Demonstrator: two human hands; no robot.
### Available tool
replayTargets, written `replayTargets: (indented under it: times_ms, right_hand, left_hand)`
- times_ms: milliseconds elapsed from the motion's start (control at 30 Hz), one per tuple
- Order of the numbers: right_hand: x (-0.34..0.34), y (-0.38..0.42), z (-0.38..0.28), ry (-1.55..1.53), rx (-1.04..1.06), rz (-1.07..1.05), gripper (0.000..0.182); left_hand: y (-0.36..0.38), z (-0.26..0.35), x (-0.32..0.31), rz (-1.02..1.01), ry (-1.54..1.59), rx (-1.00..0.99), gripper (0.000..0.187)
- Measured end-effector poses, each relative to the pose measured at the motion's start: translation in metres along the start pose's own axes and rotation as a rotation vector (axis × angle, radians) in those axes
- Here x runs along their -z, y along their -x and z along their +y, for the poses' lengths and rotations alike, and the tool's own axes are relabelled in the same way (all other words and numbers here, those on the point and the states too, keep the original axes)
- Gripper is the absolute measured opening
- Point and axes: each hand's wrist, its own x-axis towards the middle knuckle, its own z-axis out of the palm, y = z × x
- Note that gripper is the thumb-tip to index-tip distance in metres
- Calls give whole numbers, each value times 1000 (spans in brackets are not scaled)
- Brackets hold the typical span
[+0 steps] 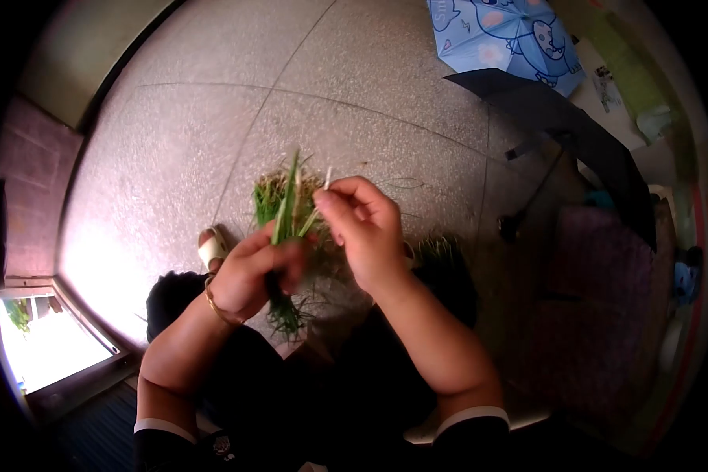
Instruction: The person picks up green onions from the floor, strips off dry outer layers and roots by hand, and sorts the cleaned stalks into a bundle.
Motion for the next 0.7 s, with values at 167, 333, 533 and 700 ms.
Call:
replayTargets:
  times_ms: [167, 333, 533, 700]
  right_hand:
    - [15, -9, -14, -259, 206, 93, 7]
    - [51, -21, -30, -528, 287, 14, 12]
    - [69, -21, -41, -683, 260, -50, 13]
    - [39, -14, -29, 17, 171, 196, 10]
  left_hand:
    - [-6, -3, 16, 95, 123, 14, 13]
    - [-7, -6, 25, 295, 132, 40, 21]
    - [-9, 0, 30, 466, 250, -209, 29]
    - [0, 23, 37, 501, 240, -399, 22]
